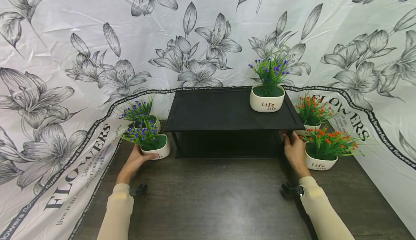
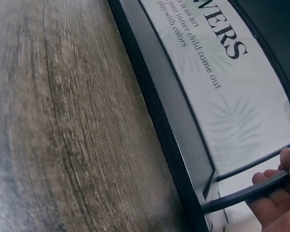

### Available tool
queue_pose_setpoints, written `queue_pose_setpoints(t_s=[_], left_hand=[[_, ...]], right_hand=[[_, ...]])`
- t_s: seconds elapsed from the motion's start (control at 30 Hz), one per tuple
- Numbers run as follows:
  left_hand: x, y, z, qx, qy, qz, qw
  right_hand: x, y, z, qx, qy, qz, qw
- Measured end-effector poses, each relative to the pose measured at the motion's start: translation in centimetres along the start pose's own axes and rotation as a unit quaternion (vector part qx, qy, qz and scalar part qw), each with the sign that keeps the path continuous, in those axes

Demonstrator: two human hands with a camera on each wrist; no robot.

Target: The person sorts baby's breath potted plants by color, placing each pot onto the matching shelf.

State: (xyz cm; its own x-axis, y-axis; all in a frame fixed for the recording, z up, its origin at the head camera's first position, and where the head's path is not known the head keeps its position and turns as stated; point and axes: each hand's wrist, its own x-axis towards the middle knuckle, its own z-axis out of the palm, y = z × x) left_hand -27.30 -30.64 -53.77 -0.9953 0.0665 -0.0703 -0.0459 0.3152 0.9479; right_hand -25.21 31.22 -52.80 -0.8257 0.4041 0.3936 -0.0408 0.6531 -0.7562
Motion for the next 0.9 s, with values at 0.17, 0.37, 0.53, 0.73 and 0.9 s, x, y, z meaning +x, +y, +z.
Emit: queue_pose_setpoints(t_s=[0.17, 0.37, 0.53, 0.73, 0.9], left_hand=[[0.2, -0.1, 0.2, 0.01, 0.002, -0.001, 0.9999], [0.1, -0.2, 0.4, 0.035, 0.018, -0.011, 0.9992], [0.0, -0.2, 0.5, 0.035, 0.024, -0.008, 0.9991], [-0.2, 0.0, 0.6, 0.039, 0.043, -0.023, 0.9981], [-0.5, 0.7, 0.2, 0.048, 0.067, -0.028, 0.9962]], right_hand=[[-0.1, 0.1, 0.0, 0.003, 0.005, 0.001, 1.0], [0.0, 0.1, -0.1, 0.0, 0.006, -0.005, 1.0], [0.1, 0.2, -0.1, -0.002, 0.009, -0.008, 1.0], [0.3, 0.3, 0.0, 0.012, 0.024, -0.018, 0.999], [0.3, 0.1, -0.1, 0.009, 0.028, -0.011, 1.0]])
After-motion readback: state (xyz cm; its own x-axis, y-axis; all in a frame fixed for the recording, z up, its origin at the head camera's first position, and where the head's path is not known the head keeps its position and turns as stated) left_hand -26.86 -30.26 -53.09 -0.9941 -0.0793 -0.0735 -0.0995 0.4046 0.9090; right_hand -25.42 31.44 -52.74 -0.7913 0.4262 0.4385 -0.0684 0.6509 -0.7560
